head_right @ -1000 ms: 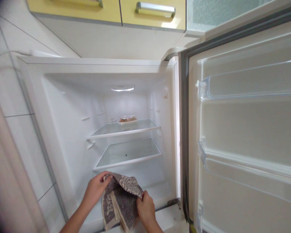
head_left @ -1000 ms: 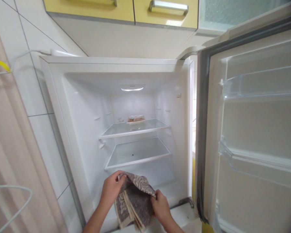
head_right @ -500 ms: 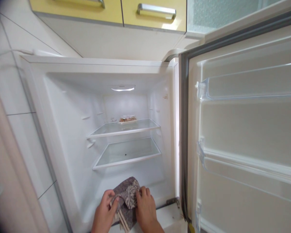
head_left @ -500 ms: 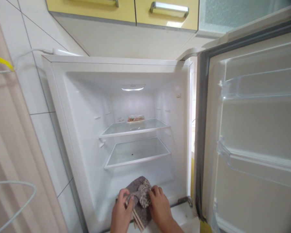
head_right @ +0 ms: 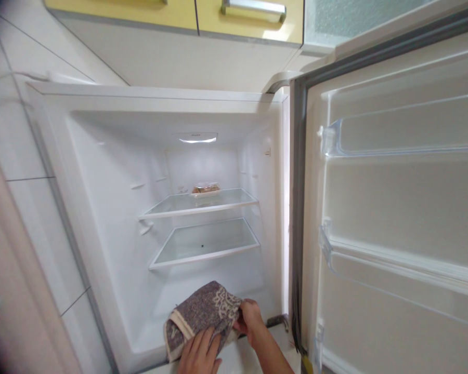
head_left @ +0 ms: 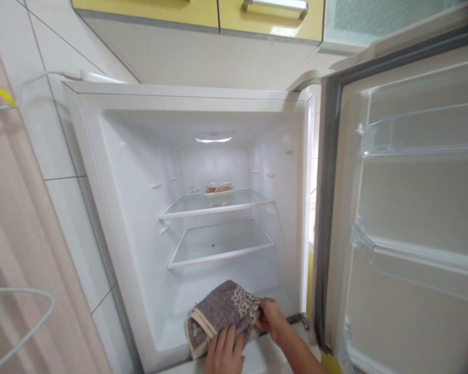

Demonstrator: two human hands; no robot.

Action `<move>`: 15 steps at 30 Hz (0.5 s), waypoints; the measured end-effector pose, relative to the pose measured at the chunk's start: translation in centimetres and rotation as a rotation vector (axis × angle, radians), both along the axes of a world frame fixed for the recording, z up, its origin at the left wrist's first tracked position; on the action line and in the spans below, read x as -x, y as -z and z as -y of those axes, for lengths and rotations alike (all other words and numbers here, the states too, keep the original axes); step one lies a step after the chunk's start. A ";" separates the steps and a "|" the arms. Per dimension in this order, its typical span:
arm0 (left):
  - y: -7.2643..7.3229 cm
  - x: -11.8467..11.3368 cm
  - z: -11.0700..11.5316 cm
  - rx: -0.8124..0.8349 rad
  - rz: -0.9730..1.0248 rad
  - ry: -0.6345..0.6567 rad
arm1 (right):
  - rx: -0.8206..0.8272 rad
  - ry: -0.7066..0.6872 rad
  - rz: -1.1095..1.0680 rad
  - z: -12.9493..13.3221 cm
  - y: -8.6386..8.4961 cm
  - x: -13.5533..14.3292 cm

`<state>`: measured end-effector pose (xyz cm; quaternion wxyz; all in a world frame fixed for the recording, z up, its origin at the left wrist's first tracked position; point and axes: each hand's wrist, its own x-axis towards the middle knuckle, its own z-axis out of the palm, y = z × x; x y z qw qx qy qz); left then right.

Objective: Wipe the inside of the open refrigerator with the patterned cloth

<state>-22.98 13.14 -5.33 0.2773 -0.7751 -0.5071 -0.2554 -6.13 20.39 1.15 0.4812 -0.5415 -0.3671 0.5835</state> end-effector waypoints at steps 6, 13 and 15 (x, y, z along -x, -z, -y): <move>-5.1 2.4 -0.7 -0.013 0.107 0.075 | -0.131 0.033 0.146 0.5 -3.8 -1.0; -23.3 5.1 -2.0 0.198 0.671 0.125 | -0.466 -0.192 0.148 0.5 -15.2 -1.8; -27.7 5.4 -2.2 0.220 0.733 0.177 | -0.602 -0.285 0.159 1.3 -19.0 -2.5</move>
